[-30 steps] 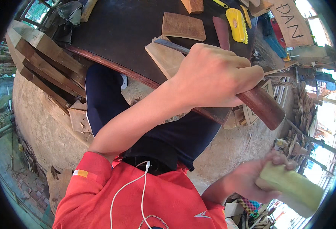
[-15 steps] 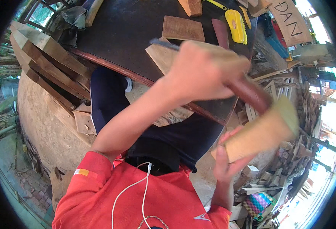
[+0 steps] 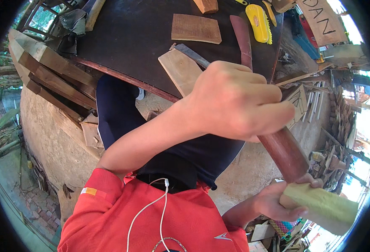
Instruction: Measuring and carving wood blocks with a chisel and tape measure.
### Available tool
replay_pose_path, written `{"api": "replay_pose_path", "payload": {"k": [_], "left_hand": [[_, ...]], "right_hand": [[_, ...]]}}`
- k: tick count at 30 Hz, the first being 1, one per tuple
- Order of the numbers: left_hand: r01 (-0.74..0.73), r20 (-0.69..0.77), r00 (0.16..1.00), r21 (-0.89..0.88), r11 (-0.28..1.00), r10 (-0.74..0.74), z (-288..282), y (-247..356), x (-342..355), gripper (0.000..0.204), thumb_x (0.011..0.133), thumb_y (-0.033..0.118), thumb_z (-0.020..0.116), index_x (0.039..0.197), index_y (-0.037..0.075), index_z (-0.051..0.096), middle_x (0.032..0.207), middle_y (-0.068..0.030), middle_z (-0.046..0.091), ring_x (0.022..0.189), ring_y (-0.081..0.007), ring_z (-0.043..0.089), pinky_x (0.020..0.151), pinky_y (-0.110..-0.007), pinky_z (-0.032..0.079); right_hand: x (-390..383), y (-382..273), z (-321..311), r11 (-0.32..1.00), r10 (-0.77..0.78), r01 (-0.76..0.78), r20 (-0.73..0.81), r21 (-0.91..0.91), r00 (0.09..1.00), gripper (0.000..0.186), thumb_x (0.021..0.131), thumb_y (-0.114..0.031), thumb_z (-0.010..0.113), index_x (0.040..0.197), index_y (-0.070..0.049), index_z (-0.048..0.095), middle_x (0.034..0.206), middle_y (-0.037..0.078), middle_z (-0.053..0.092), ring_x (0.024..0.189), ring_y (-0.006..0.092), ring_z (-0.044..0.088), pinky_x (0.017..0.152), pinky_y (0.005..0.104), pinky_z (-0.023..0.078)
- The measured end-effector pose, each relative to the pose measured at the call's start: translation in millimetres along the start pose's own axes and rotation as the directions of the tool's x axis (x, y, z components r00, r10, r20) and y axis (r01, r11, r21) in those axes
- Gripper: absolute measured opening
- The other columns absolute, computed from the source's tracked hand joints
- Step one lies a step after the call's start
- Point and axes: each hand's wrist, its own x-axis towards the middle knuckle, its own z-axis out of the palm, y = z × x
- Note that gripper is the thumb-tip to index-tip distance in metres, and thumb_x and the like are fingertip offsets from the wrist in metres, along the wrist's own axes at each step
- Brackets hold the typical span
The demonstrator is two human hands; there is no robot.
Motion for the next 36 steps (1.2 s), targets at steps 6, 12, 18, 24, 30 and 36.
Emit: {"api": "replay_pose_path", "payload": {"k": [6, 12, 18, 24, 30, 36], "left_hand": [[0.011, -0.013, 1.0, 0.009, 1.0, -0.011, 4.9, -1.8, -1.7, 0.026, 0.065, 0.028, 0.07, 0.067, 0.016, 0.047, 0.056, 0.0013, 0.039, 0.047, -0.0151, 0.054, 0.039, -0.033, 0.037], [0.041, 0.043, 0.998, 0.023, 0.999, -0.042, 3.4, -3.9, -7.2, 0.031, 0.065, 0.033, 0.073, 0.067, 0.016, 0.048, 0.056, 0.0016, 0.041, 0.047, -0.0166, 0.055, 0.04, -0.034, 0.039], [0.054, 0.045, 0.998, 0.014, 0.998, -0.054, 4.0, -5.2, -6.2, 0.03, 0.065, 0.033, 0.073, 0.067, 0.016, 0.049, 0.056, 0.0015, 0.043, 0.048, -0.0168, 0.057, 0.04, -0.034, 0.039], [0.079, 0.073, 0.994, -0.006, 0.997, -0.079, 3.3, -7.0, -6.3, 0.027, 0.064, 0.033, 0.073, 0.069, 0.016, 0.052, 0.057, 0.0015, 0.044, 0.048, -0.0177, 0.057, 0.041, -0.035, 0.039], [0.075, 0.082, 0.994, -0.001, 0.997, -0.075, 4.0, -6.0, -5.4, 0.026, 0.063, 0.031, 0.073, 0.072, 0.016, 0.053, 0.059, 0.0013, 0.047, 0.051, -0.0176, 0.058, 0.042, -0.035, 0.04], [0.108, 0.05, 0.993, -0.016, 0.994, -0.107, 0.5, -18.4, -1.2, 0.026, 0.062, 0.029, 0.074, 0.075, 0.015, 0.056, 0.06, 0.0, 0.047, 0.054, -0.0189, 0.061, 0.044, -0.036, 0.042]], "right_hand": [[-21.4, 14.5, -2.3, 0.987, 0.1, -0.064, 0.245, -0.15, 0.964, 0.066, 0.093, -0.05, 0.053, 0.13, 0.004, 0.043, 0.094, 0.014, 0.05, 0.09, 0.0238, 0.049, 0.079, 0.0373, 0.038], [-30.2, 18.7, -3.6, 0.987, 0.142, -0.109, 0.34, -0.113, 0.93, 0.067, 0.091, -0.049, 0.054, 0.132, 0.003, 0.043, 0.095, 0.013, 0.05, 0.09, 0.0217, 0.049, 0.078, 0.0374, 0.037], [-38.1, 15.9, 5.2, 0.988, 0.153, -0.146, 0.297, -0.046, 0.942, 0.071, 0.087, -0.046, 0.059, 0.135, 0.003, 0.041, 0.109, 0.014, 0.051, 0.094, 0.0225, 0.051, 0.081, 0.0383, 0.038], [-26.2, 9.8, -8.3, 0.984, 0.145, -0.168, 0.283, 0.059, 0.948, 0.068, 0.085, -0.042, 0.063, 0.137, -0.002, 0.045, 0.113, 0.014, 0.053, 0.097, 0.0244, 0.054, 0.083, 0.0364, 0.041], [-17.9, -8.6, 6.6, 0.953, 0.018, -0.024, 0.023, 0.302, 1.0, 0.066, 0.085, -0.043, 0.067, 0.142, -0.014, 0.05, 0.125, 0.015, 0.053, 0.097, 0.025, 0.056, 0.085, 0.0346, 0.045], [-12.3, -3.2, -16.7, 0.995, -0.013, -0.012, 0.254, 0.097, 0.967, 0.056, 0.083, -0.039, 0.064, 0.13, -0.01, 0.052, 0.121, 0.012, 0.052, 0.09, 0.0242, 0.054, 0.077, 0.035, 0.045]]}}
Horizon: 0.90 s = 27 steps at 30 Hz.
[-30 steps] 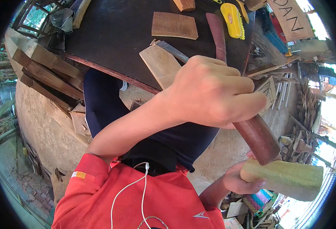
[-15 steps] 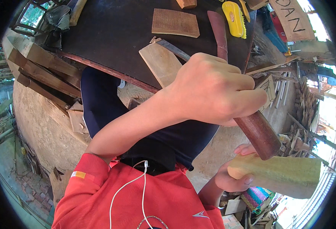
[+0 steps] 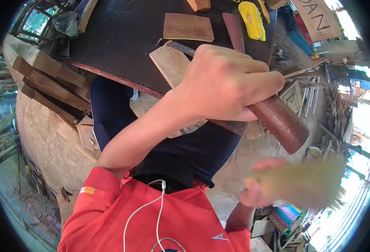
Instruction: Measuring and carving wood blocks with a chisel and tape measure.
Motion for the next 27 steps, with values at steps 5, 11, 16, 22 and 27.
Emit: {"api": "replay_pose_path", "payload": {"k": [5, 11, 16, 22, 27], "left_hand": [[-0.018, 0.073, 0.997, 0.01, 1.0, 0.017, -2.9, 3.2, -0.3, 0.028, 0.06, 0.029, 0.074, 0.079, 0.015, 0.059, 0.062, -0.0006, 0.049, 0.058, -0.0194, 0.064, 0.047, -0.036, 0.044], [-0.02, 0.083, 0.996, 0.037, 0.999, 0.017, -4.5, -1.3, -2.7, 0.027, 0.06, 0.027, 0.074, 0.078, 0.015, 0.057, 0.063, -0.0005, 0.05, 0.059, -0.0196, 0.064, 0.047, -0.036, 0.044], [-0.046, 0.088, 0.995, 0.059, 0.997, 0.041, -2.6, -1.0, -2.5, 0.027, 0.06, 0.028, 0.074, 0.078, 0.015, 0.058, 0.062, -0.0003, 0.049, 0.058, -0.0195, 0.063, 0.047, -0.036, 0.044], [-0.04, 0.065, 0.997, 0.044, 0.998, 0.037, -5.9, -4.1, -3.4, 0.027, 0.059, 0.027, 0.074, 0.077, 0.015, 0.058, 0.062, 0.0002, 0.05, 0.056, -0.0195, 0.061, 0.047, -0.036, 0.044], [-0.047, 0.092, 0.995, 0.038, 0.998, 0.044, -3.7, -4.7, -2.0, 0.028, 0.059, 0.028, 0.075, 0.08, 0.016, 0.061, 0.063, 0.0002, 0.052, 0.058, -0.0198, 0.062, 0.048, -0.035, 0.045]], "right_hand": [[11.3, -16.4, 19.4, 0.996, -0.067, 0.077, -0.205, 0.041, 0.976, 0.051, 0.075, -0.039, 0.065, 0.117, -0.011, 0.057, 0.11, 0.007, 0.056, 0.095, 0.025, 0.053, 0.089, 0.0369, 0.043], [6.9, -14.2, 29.6, 0.999, -0.03, 0.024, -0.132, -0.043, 0.991, 0.046, 0.081, -0.045, 0.064, 0.118, -0.017, 0.057, 0.111, -0.001, 0.057, 0.091, 0.0221, 0.056, 0.082, 0.0354, 0.046], [2.1, -10.6, 28.6, 0.999, -0.004, 0.0, -0.107, -0.035, 0.994, 0.057, 0.086, -0.051, 0.064, 0.131, -0.019, 0.051, 0.122, -0.002, 0.054, 0.089, 0.0173, 0.058, 0.077, 0.0343, 0.049], [2.4, -7.4, 2.4, 0.996, 0.067, -0.067, -0.003, 0.052, 0.998, 0.053, 0.09, -0.042, 0.065, 0.136, -0.019, 0.054, 0.123, 0.005, 0.056, 0.103, 0.0225, 0.055, 0.099, 0.042, 0.042], [-5.2, 5.2, 8.0, 0.959, 0.046, -0.017, -0.097, 0.282, 0.994, 0.056, 0.087, -0.034, 0.066, 0.138, -0.018, 0.051, 0.118, 0.011, 0.056, 0.102, 0.0278, 0.055, 0.098, 0.044, 0.044]]}}
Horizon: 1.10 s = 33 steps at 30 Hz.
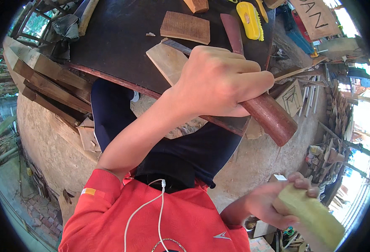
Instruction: Measuring and carving wood blocks with a chisel and tape measure.
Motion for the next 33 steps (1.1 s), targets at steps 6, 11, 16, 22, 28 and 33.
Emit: {"api": "replay_pose_path", "payload": {"k": [6, 11, 16, 22, 28, 33], "left_hand": [[0.001, 0.018, 1.0, 0.015, 1.0, -0.001, -5.3, -10.3, 0.0, 0.029, 0.058, 0.027, 0.075, 0.081, 0.016, 0.061, 0.065, 0.0004, 0.055, 0.06, -0.0197, 0.064, 0.049, -0.036, 0.046], [-0.006, 0.011, 1.0, 0.022, 1.0, 0.006, -3.5, -2.0, -0.3, 0.027, 0.059, 0.028, 0.076, 0.078, 0.016, 0.061, 0.064, -0.0002, 0.055, 0.059, -0.0205, 0.064, 0.05, -0.036, 0.047], [-0.011, 0.007, 1.0, 0.033, 0.999, 0.011, -4.8, -5.3, -1.5, 0.027, 0.059, 0.027, 0.076, 0.076, 0.015, 0.059, 0.063, -0.0011, 0.054, 0.058, -0.0213, 0.063, 0.05, -0.036, 0.046], [-0.038, 0.035, 0.999, 0.042, 0.998, 0.037, -4.0, -5.6, 0.1, 0.029, 0.058, 0.028, 0.077, 0.075, 0.014, 0.058, 0.063, -0.0015, 0.054, 0.056, -0.0223, 0.061, 0.049, -0.036, 0.045], [-0.03, 0.036, 0.999, 0.045, 0.999, 0.029, -3.8, -9.8, 0.5, 0.029, 0.057, 0.027, 0.076, 0.075, 0.015, 0.057, 0.062, -0.0014, 0.053, 0.056, -0.0221, 0.061, 0.049, -0.036, 0.045], [-0.036, 0.002, 0.999, 0.036, 0.999, 0.036, 0.9, -5.5, 0.0, 0.028, 0.056, 0.025, 0.075, 0.074, 0.015, 0.057, 0.063, -0.001, 0.054, 0.056, -0.0225, 0.061, 0.049, -0.036, 0.045]], "right_hand": [[-35.1, 41.7, -1.7, 0.938, 0.27, -0.154, 0.374, -0.31, 0.887, 0.07, 0.091, -0.047, 0.067, 0.145, -0.01, 0.043, 0.118, 0.01, 0.054, 0.103, 0.0268, 0.053, 0.1, 0.0447, 0.04], [9.5, 5.6, 25.8, 0.96, -0.188, 0.209, 0.125, -0.187, 0.974, 0.059, 0.092, -0.039, 0.066, 0.135, -0.005, 0.047, 0.109, 0.005, 0.055, 0.094, 0.0199, 0.057, 0.088, 0.0392, 0.049], [5.0, 7.5, 18.7, 0.965, -0.118, 0.125, 0.047, -0.231, 0.992, 0.052, 0.093, -0.034, 0.064, 0.134, -0.007, 0.049, 0.107, 0.004, 0.054, 0.093, 0.0198, 0.057, 0.088, 0.0356, 0.048], [-19.6, 24.5, 6.0, 0.943, 0.116, -0.086, 0.076, -0.32, 0.99, 0.042, 0.093, -0.033, 0.063, 0.127, -0.011, 0.052, 0.106, 0.002, 0.054, 0.099, 0.0211, 0.055, 0.093, 0.0347, 0.044], [-28.2, 39.2, 13.8, 0.912, 0.31, -0.192, 0.304, -0.362, 0.901, 0.042, 0.091, -0.045, 0.064, 0.118, -0.014, 0.056, 0.109, 0.002, 0.056, 0.107, 0.0239, 0.053, 0.097, 0.0397, 0.04], [-11.9, 33.3, 6.0, 0.951, -0.281, 0.276, -0.02, -0.139, 0.959, 0.078, 0.086, -0.043, 0.067, 0.15, -0.013, 0.035, 0.114, 0.014, 0.053, 0.096, 0.0268, 0.058, 0.089, 0.0414, 0.047]]}}
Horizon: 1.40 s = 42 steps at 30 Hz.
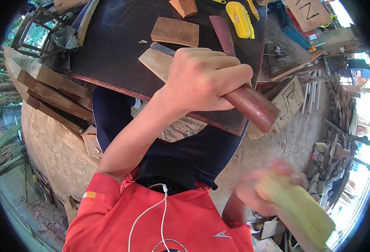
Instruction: Measuring and carving wood blocks with a chisel and tape measure.
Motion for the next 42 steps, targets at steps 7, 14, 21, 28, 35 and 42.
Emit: {"api": "replay_pose_path", "payload": {"k": [7, 14, 21, 28, 35, 42], "left_hand": [[-0.002, 0.041, 0.999, 0.045, 0.999, 0.0, -2.6, -1.7, -3.3, 0.026, 0.059, 0.026, 0.075, 0.073, 0.015, 0.057, 0.062, -0.0003, 0.054, 0.057, -0.0206, 0.062, 0.049, -0.035, 0.045], [-0.007, 0.038, 0.999, 0.035, 0.999, 0.005, -1.5, -3.1, -4.2, 0.026, 0.06, 0.028, 0.075, 0.073, 0.015, 0.056, 0.063, 0.0004, 0.054, 0.058, -0.0194, 0.062, 0.049, -0.035, 0.045], [-0.02, 0.003, 1.0, 0.068, 0.998, 0.02, 1.9, -2.7, -7.0, 0.027, 0.059, 0.028, 0.074, 0.073, 0.015, 0.055, 0.062, 0.0, 0.052, 0.058, -0.0195, 0.062, 0.049, -0.035, 0.045], [0.006, -0.001, 1.0, 0.074, 0.997, -0.005, -3.8, -6.4, -3.8, 0.028, 0.059, 0.029, 0.074, 0.073, 0.015, 0.054, 0.062, -0.001, 0.051, 0.058, -0.0204, 0.062, 0.049, -0.036, 0.045], [0.015, -0.018, 1.0, 0.062, 0.998, -0.014, -0.1, -6.0, -2.7, 0.027, 0.062, 0.029, 0.075, 0.072, 0.015, 0.055, 0.061, -0.0015, 0.051, 0.058, -0.0211, 0.062, 0.049, -0.036, 0.045], [0.047, -0.079, 0.996, 0.112, 0.993, -0.039, -10.5, -15.1, -0.5, 0.028, 0.063, 0.031, 0.075, 0.071, 0.015, 0.054, 0.061, -0.0013, 0.051, 0.057, -0.0208, 0.062, 0.049, -0.036, 0.045]], "right_hand": [[-19.5, 16.1, -43.1, 0.909, 0.395, -0.181, 0.635, -0.376, 0.663, 0.082, 0.086, -0.041, 0.063, 0.156, -0.015, 0.029, 0.121, 0.016, 0.052, 0.093, 0.0255, 0.057, 0.081, 0.0405, 0.05], [-7.9, -1.9, 13.2, 0.982, 0.132, -0.115, 0.112, -0.149, 0.985, 0.08, 0.077, -0.033, 0.072, 0.141, -0.003, 0.034, 0.109, 0.013, 0.057, 0.085, 0.0247, 0.059, 0.077, 0.0354, 0.05], [-18.3, -18.4, 8.4, 0.902, 0.431, -0.417, 0.2, -0.111, 0.88, 0.112, 0.08, -0.032, 0.078, 0.159, -0.007, 0.003, 0.117, 0.017, 0.053, 0.085, 0.024, 0.06, 0.075, 0.0418, 0.054], [1.6, -9.6, 14.8, 0.984, 0.161, -0.167, 0.114, 0.054, 0.98, 0.082, 0.085, -0.031, 0.067, 0.152, -0.006, 0.028, 0.123, 0.016, 0.052, 0.087, 0.0265, 0.059, 0.083, 0.0423, 0.052], [8.8, -15.2, 13.8, 0.973, 0.212, -0.22, 0.119, 0.062, 0.97, 0.068, 0.09, -0.034, 0.056, 0.148, -0.006, 0.037, 0.122, 0.014, 0.052, 0.091, 0.0285, 0.059, 0.087, 0.0429, 0.048], [-5.9, 0.7, -6.2, 0.845, 0.532, -0.407, 0.467, -0.347, 0.707, 0.084, 0.086, -0.026, 0.061, 0.158, -0.006, 0.023, 0.116, 0.018, 0.052, 0.087, 0.0244, 0.055, 0.073, 0.0371, 0.049]]}}
